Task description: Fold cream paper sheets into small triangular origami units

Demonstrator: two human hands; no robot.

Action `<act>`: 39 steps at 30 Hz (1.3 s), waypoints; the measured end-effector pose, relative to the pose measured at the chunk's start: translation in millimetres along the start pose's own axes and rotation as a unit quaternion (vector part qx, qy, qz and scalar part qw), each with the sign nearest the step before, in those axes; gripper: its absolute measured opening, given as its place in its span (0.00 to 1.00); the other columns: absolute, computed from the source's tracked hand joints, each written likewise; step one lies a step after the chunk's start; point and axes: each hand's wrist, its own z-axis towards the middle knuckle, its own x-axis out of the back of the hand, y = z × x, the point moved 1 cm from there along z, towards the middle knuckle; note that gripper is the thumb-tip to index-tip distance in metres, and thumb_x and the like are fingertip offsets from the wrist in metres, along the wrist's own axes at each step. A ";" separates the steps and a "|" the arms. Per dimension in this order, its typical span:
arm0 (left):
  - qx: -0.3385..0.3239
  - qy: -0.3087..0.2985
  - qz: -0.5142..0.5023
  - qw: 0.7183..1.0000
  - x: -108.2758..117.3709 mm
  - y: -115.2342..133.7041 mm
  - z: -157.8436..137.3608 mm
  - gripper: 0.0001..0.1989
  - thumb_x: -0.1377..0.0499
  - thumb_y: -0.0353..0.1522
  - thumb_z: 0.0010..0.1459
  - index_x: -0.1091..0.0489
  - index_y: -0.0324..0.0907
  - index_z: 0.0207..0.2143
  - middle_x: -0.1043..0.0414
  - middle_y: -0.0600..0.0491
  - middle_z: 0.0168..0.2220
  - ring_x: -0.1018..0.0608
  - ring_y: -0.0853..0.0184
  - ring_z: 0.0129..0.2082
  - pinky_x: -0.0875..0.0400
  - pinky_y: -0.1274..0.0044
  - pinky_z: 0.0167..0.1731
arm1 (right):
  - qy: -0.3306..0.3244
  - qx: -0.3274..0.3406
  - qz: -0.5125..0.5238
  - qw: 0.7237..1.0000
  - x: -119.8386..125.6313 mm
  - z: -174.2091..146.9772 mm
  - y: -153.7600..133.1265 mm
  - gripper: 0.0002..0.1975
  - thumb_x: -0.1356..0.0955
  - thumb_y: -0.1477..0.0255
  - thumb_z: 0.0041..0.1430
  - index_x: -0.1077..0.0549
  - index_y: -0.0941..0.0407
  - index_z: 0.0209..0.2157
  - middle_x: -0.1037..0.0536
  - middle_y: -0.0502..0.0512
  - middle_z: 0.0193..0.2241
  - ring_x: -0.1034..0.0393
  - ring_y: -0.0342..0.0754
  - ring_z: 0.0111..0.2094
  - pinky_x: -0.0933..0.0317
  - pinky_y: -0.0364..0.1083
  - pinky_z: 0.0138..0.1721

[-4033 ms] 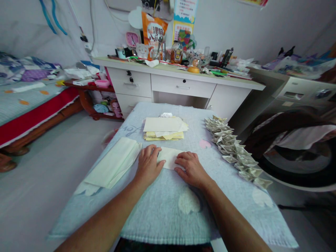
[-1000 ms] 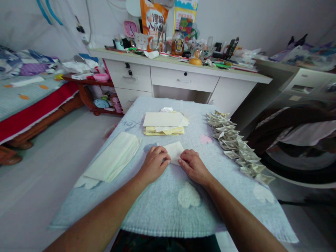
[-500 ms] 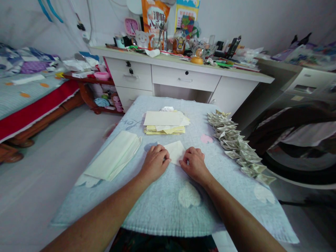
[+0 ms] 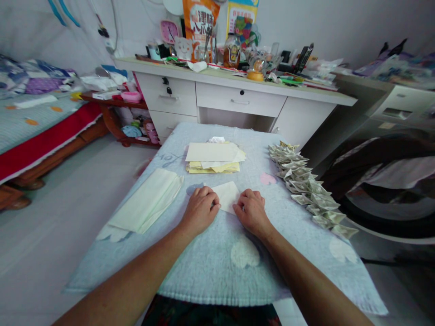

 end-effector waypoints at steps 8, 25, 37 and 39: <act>0.009 0.000 0.015 1.000 -0.6 0.5 2.1 0.02 0.42 0.30 0.54 0.30 0.42 0.29 0.33 0.51 0.36 0.31 0.61 0.39 0.37 0.67 0.42 | 0.030 0.016 -0.008 0.999 -0.9 -0.9 -2.8 0.11 0.33 0.71 0.57 0.31 0.57 0.22 0.30 0.58 0.33 0.43 0.52 0.37 0.52 0.48 0.34; 0.013 -0.005 0.015 1.000 -2.0 -1.6 2.4 0.03 0.43 0.30 0.56 0.31 0.42 0.29 0.33 0.51 0.36 0.32 0.61 0.39 0.37 0.67 0.42 | -0.053 0.166 0.032 0.984 5.8 -2.1 -12.7 0.12 0.37 0.82 0.59 0.25 0.53 0.37 0.28 0.54 0.34 0.42 0.50 0.41 0.51 0.49 0.43; 0.006 -0.029 -0.034 0.999 3.4 -6.1 1.2 0.08 0.46 0.24 0.54 0.30 0.42 0.33 0.33 0.51 0.38 0.32 0.62 0.41 0.37 0.68 0.45 | -0.025 0.050 0.069 0.996 7.8 -1.0 -6.4 0.15 0.31 0.71 0.52 0.29 0.55 0.43 0.33 0.57 0.44 0.43 0.54 0.46 0.49 0.52 0.48; 0.006 -0.034 -0.042 0.999 4.2 -6.0 1.1 0.09 0.46 0.23 0.53 0.29 0.43 0.32 0.33 0.51 0.38 0.32 0.62 0.41 0.38 0.68 0.45 | -0.033 0.063 0.082 0.994 8.8 -1.2 -6.7 0.11 0.31 0.72 0.52 0.27 0.54 0.39 0.32 0.55 0.43 0.43 0.53 0.46 0.49 0.52 0.48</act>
